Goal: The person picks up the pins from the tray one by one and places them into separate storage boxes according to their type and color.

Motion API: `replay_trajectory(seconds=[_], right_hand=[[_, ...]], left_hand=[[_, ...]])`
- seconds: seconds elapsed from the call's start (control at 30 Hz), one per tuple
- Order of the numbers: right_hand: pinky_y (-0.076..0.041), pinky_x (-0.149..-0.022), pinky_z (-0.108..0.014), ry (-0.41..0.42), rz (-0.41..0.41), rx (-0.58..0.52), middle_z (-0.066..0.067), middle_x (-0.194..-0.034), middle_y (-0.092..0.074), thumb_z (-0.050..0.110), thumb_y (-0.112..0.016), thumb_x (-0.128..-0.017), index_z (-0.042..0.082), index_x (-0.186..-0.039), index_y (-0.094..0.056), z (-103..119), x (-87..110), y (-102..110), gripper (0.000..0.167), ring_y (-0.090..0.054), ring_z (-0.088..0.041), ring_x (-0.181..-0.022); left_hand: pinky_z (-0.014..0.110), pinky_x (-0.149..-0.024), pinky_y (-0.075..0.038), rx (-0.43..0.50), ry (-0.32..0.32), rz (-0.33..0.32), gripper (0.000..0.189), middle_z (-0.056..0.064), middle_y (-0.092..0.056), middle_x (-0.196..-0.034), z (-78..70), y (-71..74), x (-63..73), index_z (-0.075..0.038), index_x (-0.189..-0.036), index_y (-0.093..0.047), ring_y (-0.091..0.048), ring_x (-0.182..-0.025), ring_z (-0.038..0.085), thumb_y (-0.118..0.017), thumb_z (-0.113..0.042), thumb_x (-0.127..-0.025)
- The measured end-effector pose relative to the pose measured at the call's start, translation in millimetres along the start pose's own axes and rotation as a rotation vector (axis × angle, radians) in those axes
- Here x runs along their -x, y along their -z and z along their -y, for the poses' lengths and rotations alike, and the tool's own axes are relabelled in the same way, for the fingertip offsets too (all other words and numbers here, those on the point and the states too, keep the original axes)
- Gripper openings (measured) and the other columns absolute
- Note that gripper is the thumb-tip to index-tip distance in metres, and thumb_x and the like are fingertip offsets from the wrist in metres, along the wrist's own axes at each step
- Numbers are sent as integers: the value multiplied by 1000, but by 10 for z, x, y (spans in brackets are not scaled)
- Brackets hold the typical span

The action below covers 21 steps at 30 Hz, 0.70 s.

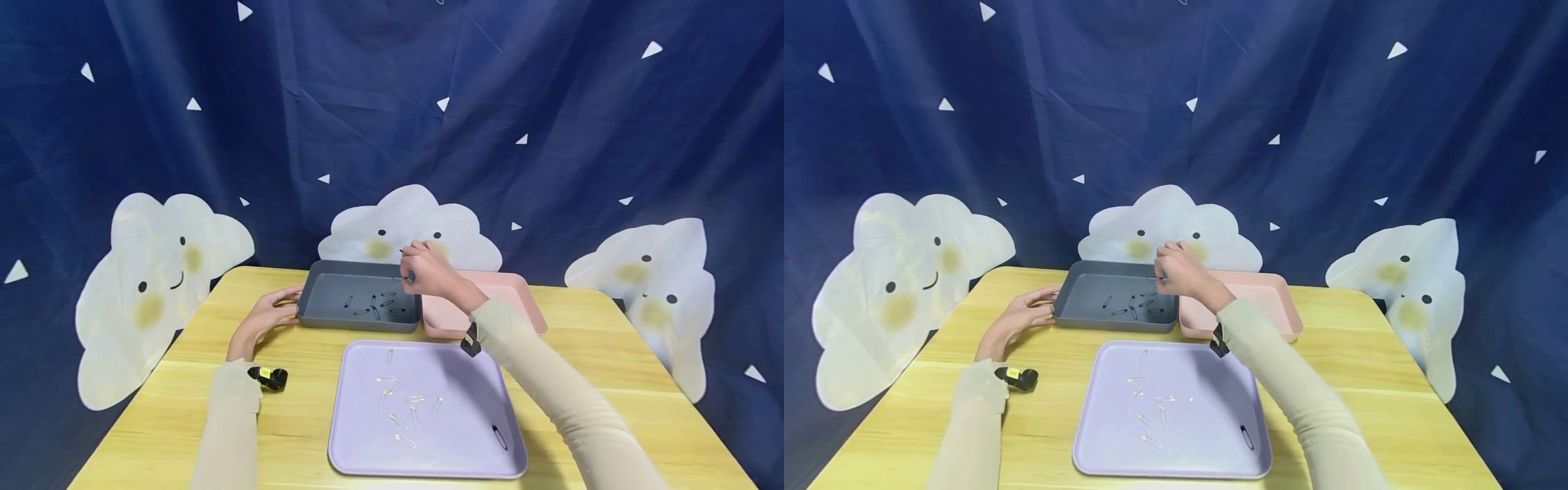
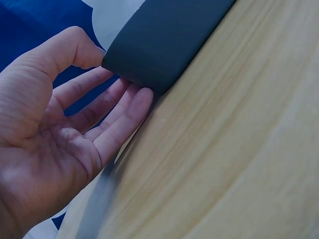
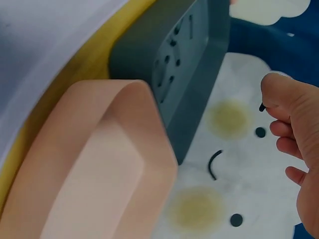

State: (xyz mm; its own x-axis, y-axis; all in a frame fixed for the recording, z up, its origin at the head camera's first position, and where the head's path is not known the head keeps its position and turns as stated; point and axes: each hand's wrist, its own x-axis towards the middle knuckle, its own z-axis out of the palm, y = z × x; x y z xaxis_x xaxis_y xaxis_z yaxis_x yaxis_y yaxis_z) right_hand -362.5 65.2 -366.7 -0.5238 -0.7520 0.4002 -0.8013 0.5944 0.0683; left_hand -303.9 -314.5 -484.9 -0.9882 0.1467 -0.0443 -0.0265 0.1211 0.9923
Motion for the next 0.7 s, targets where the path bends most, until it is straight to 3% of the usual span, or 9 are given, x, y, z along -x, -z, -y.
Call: replay_trajectory(seconds=[0.27, 0.4, 0.7], right_hand=[[-39, -83, -40, -103, 105, 32, 0, -89, -62, 14, -75, -77, 13, -77, -71, -72, -14, -209, 4, -46, -21, -85], [-40, -85, -40, -117, 157, 63, 1, -89, -62, 14, -74, -77, 14, -74, -71, -84, -29, -306, 4, -48, -21, -87], [-34, -80, -36, -149, 283, 88, 1, -87, -59, 14, -73, -80, 18, -61, -57, -95, -75, -461, 25, -47, -21, -84]], left_hand=[[23, -82, -59, 14, 11, -11, 61, 31, -43, -150, 21, -18, -18, 1, -155, -38, -69, -98, 9, -60, 1, -98], [25, -83, -59, 9, 12, -6, 61, 31, -42, -150, 22, -19, -21, 1, -155, -38, -69, -100, 10, -60, 0, -98], [25, -85, -58, -4, 9, 0, 62, 32, -42, -151, -1, 5, -4, 0, -156, -36, -69, -104, 11, -59, -1, -99]])
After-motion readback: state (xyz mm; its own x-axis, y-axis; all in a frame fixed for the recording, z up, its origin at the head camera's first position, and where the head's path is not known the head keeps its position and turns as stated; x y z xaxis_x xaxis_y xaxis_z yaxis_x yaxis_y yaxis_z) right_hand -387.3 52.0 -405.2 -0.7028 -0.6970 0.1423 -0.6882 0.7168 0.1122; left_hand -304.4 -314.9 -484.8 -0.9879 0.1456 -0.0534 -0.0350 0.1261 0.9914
